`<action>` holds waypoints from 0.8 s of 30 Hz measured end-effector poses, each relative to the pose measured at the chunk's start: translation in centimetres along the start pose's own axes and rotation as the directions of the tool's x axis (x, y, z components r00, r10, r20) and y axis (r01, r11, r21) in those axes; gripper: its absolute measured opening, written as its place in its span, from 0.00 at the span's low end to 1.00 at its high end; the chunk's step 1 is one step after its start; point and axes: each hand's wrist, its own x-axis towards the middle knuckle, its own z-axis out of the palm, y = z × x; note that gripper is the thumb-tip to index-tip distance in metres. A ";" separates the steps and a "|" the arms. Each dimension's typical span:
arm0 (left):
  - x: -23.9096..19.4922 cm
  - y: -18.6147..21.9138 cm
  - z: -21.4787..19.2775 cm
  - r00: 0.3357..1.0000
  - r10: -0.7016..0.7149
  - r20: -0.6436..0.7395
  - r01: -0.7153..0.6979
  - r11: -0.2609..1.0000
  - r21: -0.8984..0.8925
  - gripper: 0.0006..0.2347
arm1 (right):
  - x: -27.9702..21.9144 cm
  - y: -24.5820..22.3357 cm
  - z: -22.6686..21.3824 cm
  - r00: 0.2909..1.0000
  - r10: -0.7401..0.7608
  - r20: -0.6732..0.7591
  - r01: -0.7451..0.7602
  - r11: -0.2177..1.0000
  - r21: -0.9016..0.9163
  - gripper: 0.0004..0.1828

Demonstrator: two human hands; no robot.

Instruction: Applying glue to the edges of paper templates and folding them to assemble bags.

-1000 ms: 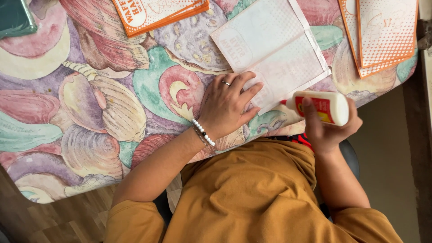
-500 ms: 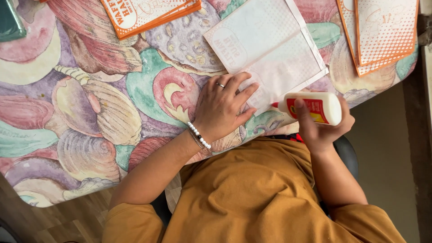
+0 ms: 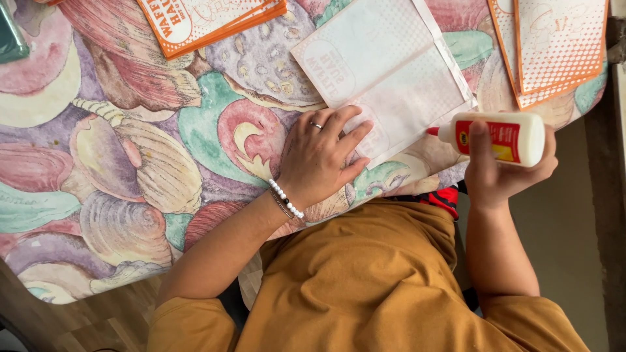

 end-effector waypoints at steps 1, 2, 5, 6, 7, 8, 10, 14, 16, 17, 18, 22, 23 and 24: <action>0.0 0.0 0.0 1.000 0.000 0.003 0.000 1.000 0.000 0.21 | -0.5 1.1 -0.1 1.000 0.003 0.000 -0.003 1.000 0.000 0.30; 0.0 0.0 0.1 1.000 0.000 0.001 0.000 1.000 0.002 0.21 | -1.0 2.2 -0.3 0.999 -0.011 -0.036 0.012 1.000 0.017 0.34; -0.1 0.0 0.2 1.000 0.002 0.000 -0.002 1.000 0.004 0.21 | -0.5 4.7 -0.7 0.995 -0.028 -0.092 0.035 0.997 0.069 0.38; -0.1 0.0 0.2 1.000 -0.001 -0.003 0.001 1.000 0.008 0.21 | 0.1 5.5 -0.8 0.993 -0.033 -0.111 0.045 0.993 0.109 0.37; -0.1 0.0 0.2 1.000 0.001 -0.004 -0.001 1.000 0.008 0.21 | 0.0 5.7 -0.8 0.993 -0.034 -0.113 0.046 0.993 0.108 0.37; -0.1 0.0 0.2 1.000 0.004 -0.007 -0.004 1.000 0.007 0.21 | -0.1 6.0 -0.9 0.993 -0.011 -0.117 0.025 0.993 0.119 0.37; 0.0 0.0 0.1 1.000 0.006 -0.009 -0.006 1.000 0.007 0.21 | 0.1 5.3 -0.9 0.993 0.011 -0.121 0.005 0.992 0.129 0.38; -0.1 0.0 0.2 1.000 0.003 -0.002 -0.003 1.000 0.008 0.21 | 0.6 4.3 -0.7 0.996 -0.058 -0.065 0.065 0.992 0.108 0.35; -0.1 0.0 0.3 1.000 0.006 -0.005 -0.006 1.000 0.013 0.21 | 0.4 5.7 -0.9 0.996 -0.063 -0.069 0.072 0.990 0.125 0.36; -0.1 0.0 0.2 1.000 0.007 -0.005 -0.007 1.000 0.008 0.21 | 0.3 6.8 -1.1 0.995 -0.040 -0.091 0.052 0.991 0.125 0.38; -0.1 0.0 0.2 1.000 0.011 -0.005 -0.011 1.000 0.002 0.21 | 0.2 7.8 -1.3 0.993 -0.019 -0.115 0.033 0.992 0.124 0.41; -0.1 0.0 0.4 1.000 0.002 0.000 -0.002 1.000 0.001 0.22 | 0.7 6.5 -1.1 0.996 0.009 -0.085 0.009 0.977 0.212 0.38; -0.1 0.0 0.4 1.000 0.002 -0.002 -0.002 1.000 -0.002 0.22 | 0.4 6.3 -0.9 0.995 0.009 -0.098 0.009 0.982 0.187 0.38; -0.1 0.0 0.4 1.000 -0.001 -0.003 0.001 1.000 -0.004 0.21 | 0.1 6.0 -0.7 0.994 0.011 -0.109 0.007 0.986 0.164 0.38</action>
